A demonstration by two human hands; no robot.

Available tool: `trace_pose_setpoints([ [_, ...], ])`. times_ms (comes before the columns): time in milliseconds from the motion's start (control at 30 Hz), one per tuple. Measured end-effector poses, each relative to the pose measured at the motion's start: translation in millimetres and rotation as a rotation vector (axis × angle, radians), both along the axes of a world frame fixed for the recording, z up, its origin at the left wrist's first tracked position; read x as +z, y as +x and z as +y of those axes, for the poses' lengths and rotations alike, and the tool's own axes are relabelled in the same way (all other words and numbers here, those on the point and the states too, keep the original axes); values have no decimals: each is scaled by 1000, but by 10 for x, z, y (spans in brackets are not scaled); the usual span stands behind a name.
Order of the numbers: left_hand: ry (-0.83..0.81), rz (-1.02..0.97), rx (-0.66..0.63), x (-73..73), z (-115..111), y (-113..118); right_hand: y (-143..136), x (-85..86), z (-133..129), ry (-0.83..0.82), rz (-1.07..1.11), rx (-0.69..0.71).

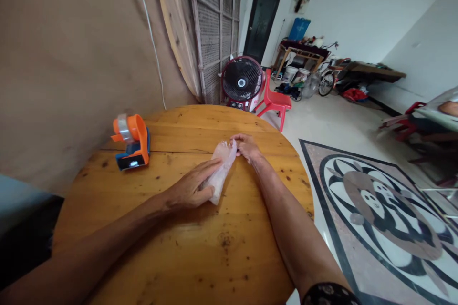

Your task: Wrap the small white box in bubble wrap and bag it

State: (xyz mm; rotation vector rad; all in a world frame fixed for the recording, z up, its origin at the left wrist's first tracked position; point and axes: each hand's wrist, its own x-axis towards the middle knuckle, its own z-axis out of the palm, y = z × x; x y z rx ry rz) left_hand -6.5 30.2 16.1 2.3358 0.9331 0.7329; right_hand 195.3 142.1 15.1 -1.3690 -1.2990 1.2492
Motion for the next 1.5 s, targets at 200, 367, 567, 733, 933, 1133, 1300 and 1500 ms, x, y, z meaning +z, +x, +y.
trace_pose_setpoints([
  [200, 4, -37, -49, -24, 50, -1, 18, -5, 30, -34, 23, -33],
  [367, 2, -61, -43, -25, 48, 2, 21, 17, 4, -27, 25, -16],
  [567, 9, -80, -48, -10, 51, 4, 3, 0, -16, -21, 22, -7],
  [733, 16, -68, -38, -11, 59, 5, -7, 97, -35, -46, -18, 15],
  [933, 11, -58, -19, 2, 50, 7, 148, 382, -291, -15, -184, -8],
  [1133, 29, -60, -32, 4, 45, -4, 269, 357, -831, 374, -527, -41],
  [1300, -29, -90, -26, 55, 27, -3, 129, 196, -1045, 690, -677, 151],
  [1500, -127, -159, -13, 96, -13, 4, 63, 76, -963, 770, -885, 208],
])
